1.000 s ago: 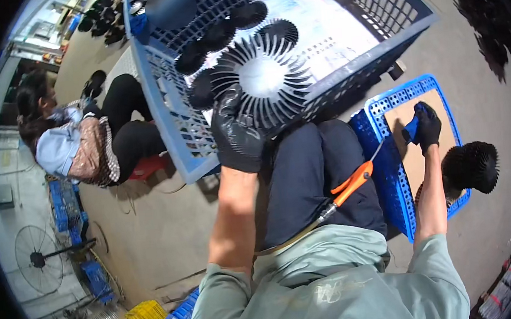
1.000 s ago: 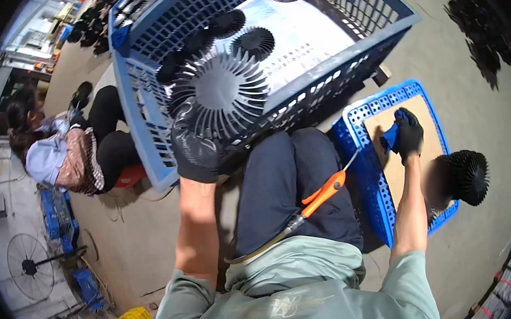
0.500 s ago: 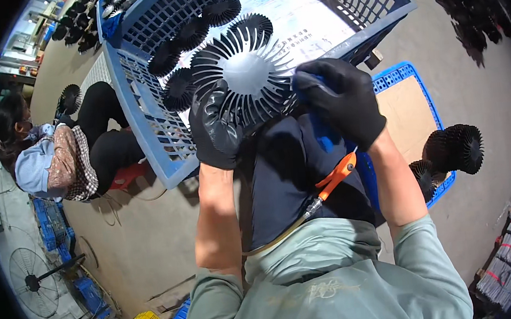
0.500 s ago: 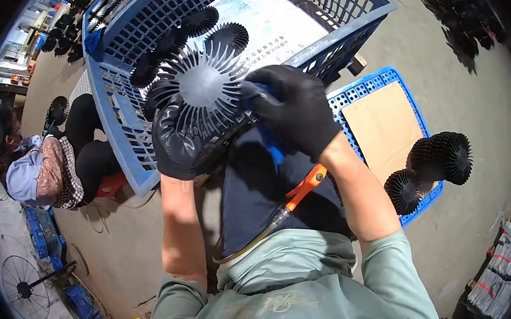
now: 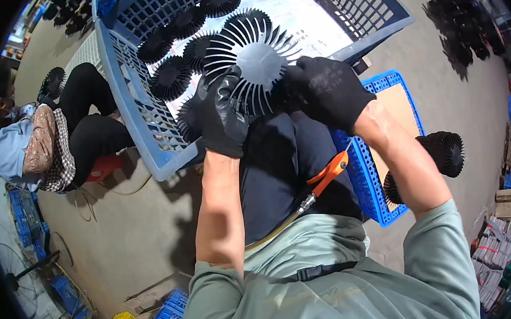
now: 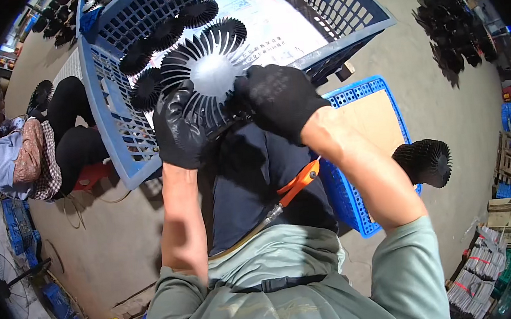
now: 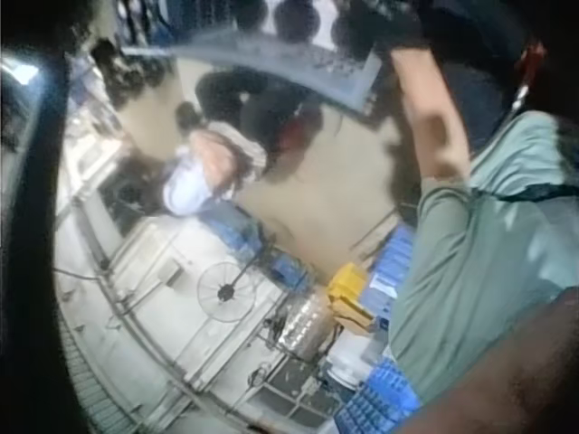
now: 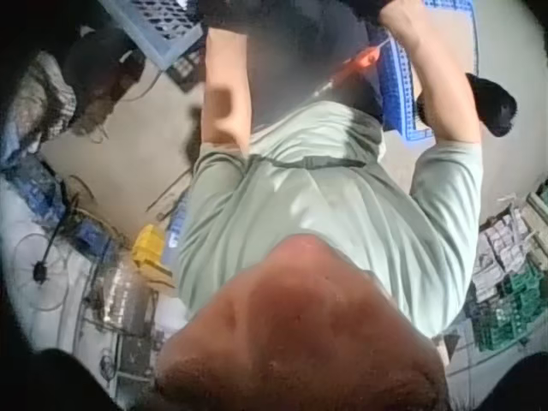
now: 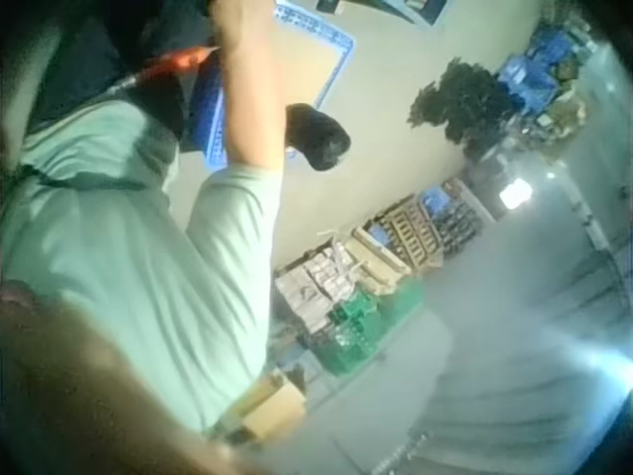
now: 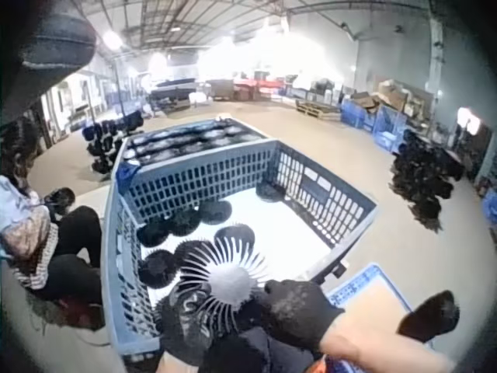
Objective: Cleaning and drying round metal heat sink components using an air blow gun and a blue cloth.
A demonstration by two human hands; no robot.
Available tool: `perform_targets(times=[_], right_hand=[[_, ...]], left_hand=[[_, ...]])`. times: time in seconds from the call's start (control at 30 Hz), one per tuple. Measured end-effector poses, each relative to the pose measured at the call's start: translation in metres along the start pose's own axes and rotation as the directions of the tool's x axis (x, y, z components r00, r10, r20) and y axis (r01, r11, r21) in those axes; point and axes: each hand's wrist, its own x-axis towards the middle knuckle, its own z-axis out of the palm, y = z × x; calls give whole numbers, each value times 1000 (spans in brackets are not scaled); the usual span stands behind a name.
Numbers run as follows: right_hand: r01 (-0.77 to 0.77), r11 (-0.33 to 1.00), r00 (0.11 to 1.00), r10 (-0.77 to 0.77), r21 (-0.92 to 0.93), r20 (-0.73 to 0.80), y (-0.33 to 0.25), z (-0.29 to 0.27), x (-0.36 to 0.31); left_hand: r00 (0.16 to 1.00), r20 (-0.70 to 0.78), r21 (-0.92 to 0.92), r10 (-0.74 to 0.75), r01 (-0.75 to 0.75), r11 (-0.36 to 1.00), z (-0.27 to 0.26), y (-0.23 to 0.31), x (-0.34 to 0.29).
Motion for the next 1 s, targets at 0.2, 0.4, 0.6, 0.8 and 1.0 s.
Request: perform_targets(times=[0.2,0.4,0.6,0.8,1.0], right_hand=[[-28,993,999,31,114,-20,18,-21,-17],[128,944,984,-83,305,-156,7,-1,8],[55,983,997,-65,173,50,2,-1,15],[-7,981,976,-35,194,213,9,-14,-4],[61,987,991,-41,152,-130,14,4,16]], left_hand=[[996,-54,-63,-70,66,996,1,-2,10],[995,56,50,-81,78,996,-8,-6,15],[991,98,138,-90,76,988,-27,-7,17],[999,19,175,-30,27,984,-23,-6,18],[972,-2,-34,-236,236,971,0,6,15]])
